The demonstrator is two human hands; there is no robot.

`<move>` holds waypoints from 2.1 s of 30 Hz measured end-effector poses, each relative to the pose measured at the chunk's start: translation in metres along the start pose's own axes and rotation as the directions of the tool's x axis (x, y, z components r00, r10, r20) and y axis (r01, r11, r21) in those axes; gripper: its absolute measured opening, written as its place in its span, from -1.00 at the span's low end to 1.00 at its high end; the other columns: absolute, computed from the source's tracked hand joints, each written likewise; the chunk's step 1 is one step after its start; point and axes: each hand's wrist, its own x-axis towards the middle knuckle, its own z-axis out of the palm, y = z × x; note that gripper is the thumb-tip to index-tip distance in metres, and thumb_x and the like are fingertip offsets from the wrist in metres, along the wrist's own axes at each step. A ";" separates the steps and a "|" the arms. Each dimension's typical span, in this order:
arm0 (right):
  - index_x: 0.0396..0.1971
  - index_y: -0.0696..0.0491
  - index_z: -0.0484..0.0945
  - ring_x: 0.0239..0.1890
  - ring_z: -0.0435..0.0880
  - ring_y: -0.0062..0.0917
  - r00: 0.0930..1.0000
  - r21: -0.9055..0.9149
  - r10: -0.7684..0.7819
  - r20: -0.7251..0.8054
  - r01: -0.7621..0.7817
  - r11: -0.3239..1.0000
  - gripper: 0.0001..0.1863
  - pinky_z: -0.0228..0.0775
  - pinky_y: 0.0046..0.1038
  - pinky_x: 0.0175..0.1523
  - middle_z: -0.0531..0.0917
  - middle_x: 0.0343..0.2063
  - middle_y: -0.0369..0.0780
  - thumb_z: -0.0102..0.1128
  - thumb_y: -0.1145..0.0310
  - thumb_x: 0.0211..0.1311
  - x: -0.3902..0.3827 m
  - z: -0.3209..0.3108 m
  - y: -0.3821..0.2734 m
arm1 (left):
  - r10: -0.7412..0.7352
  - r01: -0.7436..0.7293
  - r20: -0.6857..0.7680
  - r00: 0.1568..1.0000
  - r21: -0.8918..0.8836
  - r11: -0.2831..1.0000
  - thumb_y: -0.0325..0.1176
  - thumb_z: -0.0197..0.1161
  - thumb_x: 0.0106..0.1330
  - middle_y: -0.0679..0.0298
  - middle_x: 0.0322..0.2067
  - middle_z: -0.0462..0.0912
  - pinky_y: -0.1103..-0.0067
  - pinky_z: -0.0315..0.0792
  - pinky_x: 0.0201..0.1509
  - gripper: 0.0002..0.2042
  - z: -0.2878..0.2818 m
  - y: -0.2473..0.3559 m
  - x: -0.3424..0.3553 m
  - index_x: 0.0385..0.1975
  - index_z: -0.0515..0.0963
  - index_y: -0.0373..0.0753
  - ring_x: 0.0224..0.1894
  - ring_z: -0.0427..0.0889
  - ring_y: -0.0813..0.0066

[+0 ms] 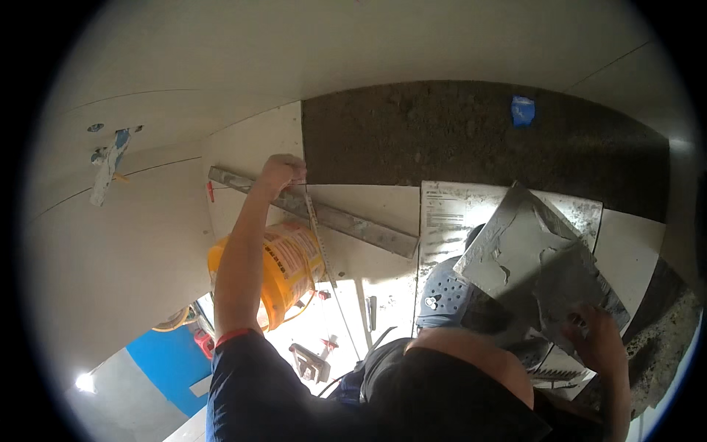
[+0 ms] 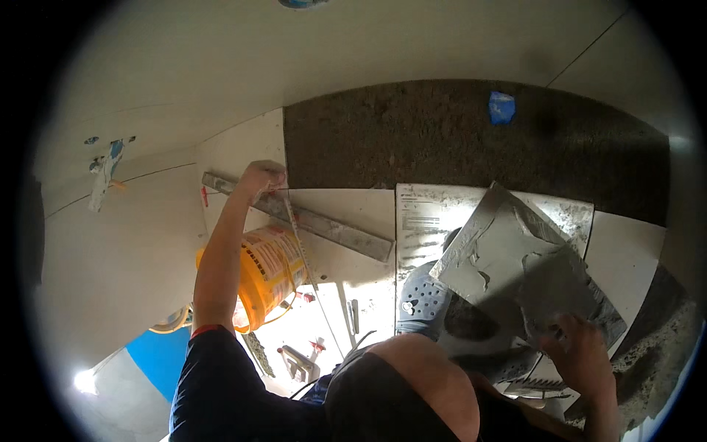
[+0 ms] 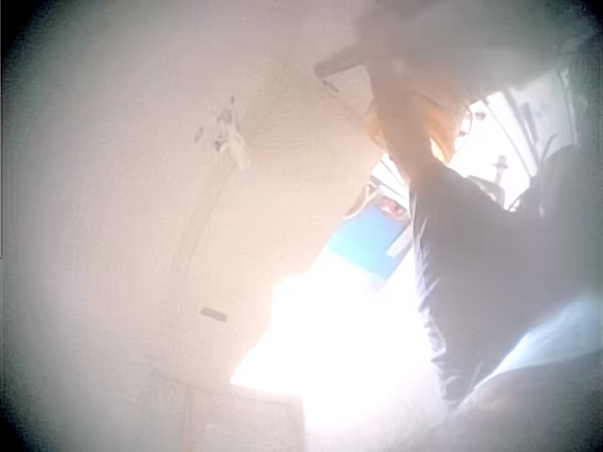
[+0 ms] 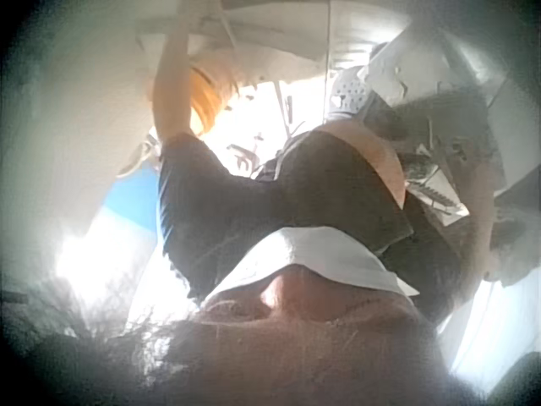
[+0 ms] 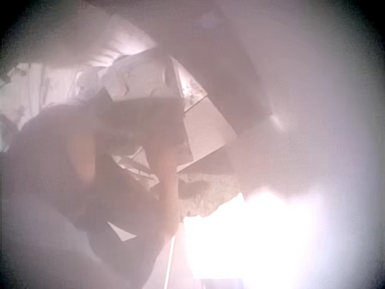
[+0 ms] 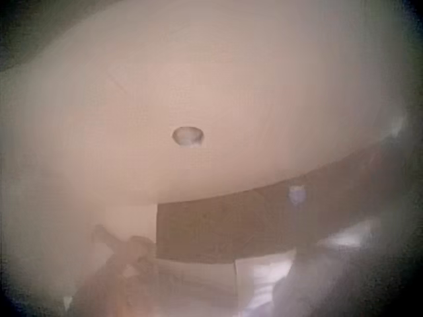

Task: The person applies adhesive to a wall using a notched trowel, then places a large ceramic tile onto the prepared surface. They tap the tile with a rubber mallet to secure it and use tile spacers to maintain even gaps between tiles.

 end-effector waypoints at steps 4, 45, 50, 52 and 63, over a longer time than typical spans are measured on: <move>-0.22 0.16 0.54 -0.26 0.63 -0.05 0.999 -0.049 0.044 0.014 -0.043 0.998 -0.70 0.44 -0.20 -0.19 0.62 -0.36 0.00 0.34 0.40 0.04 0.000 -0.001 -0.003 | 0.061 -0.040 -0.057 0.997 0.312 0.949 -0.54 0.31 0.15 0.12 -0.34 0.62 0.52 0.51 -0.30 -0.75 0.013 0.026 -0.016 -0.17 0.54 -0.43 -0.31 0.60 0.40; -0.25 0.19 0.52 -0.27 0.61 -0.04 0.998 -0.033 0.055 0.013 -0.055 0.998 -0.72 0.40 -0.16 -0.19 0.60 -0.36 0.00 0.29 0.41 0.03 0.004 0.004 0.002 | 0.276 -0.178 -0.044 0.960 0.668 0.722 -0.26 0.22 0.20 0.03 -0.40 0.67 0.35 0.52 -0.12 -0.77 0.041 0.004 -0.011 -0.45 0.68 -0.32 -0.30 0.66 0.09; -0.27 0.17 0.52 -0.29 0.60 -0.04 0.998 -0.005 0.055 -0.006 -0.055 0.998 -0.73 0.39 -0.17 -0.22 0.59 -0.37 0.00 0.29 0.40 0.03 0.003 0.003 0.005 | 0.355 -0.254 0.024 0.935 0.745 0.617 -0.24 0.25 0.19 0.04 -0.43 0.68 0.33 0.53 -0.14 -0.76 0.059 0.012 -0.022 -0.41 0.69 -0.31 -0.33 0.65 0.07; -0.27 0.17 0.52 -0.30 0.60 -0.04 0.999 -0.061 0.038 0.023 -0.037 0.997 -0.73 0.38 -0.17 -0.23 0.58 -0.39 0.00 0.29 0.39 0.04 0.003 0.003 0.005 | 0.468 -0.327 0.076 0.881 0.811 0.485 -0.25 0.25 0.19 0.04 -0.44 0.68 0.32 0.53 -0.14 -0.77 0.063 0.008 -0.017 -0.41 0.69 -0.31 -0.34 0.65 0.07; -0.24 0.18 0.54 -0.27 0.64 -0.07 0.999 -0.004 0.037 0.028 -0.037 0.999 -0.71 0.44 -0.19 -0.21 0.61 -0.36 0.01 0.32 0.36 0.07 0.008 0.003 0.001 | 0.514 -0.407 0.106 0.851 0.752 0.518 -0.30 0.29 0.17 -0.01 -0.46 0.66 0.32 0.51 -0.27 -0.80 0.090 0.020 -0.017 -0.39 0.68 -0.32 -0.41 0.65 0.06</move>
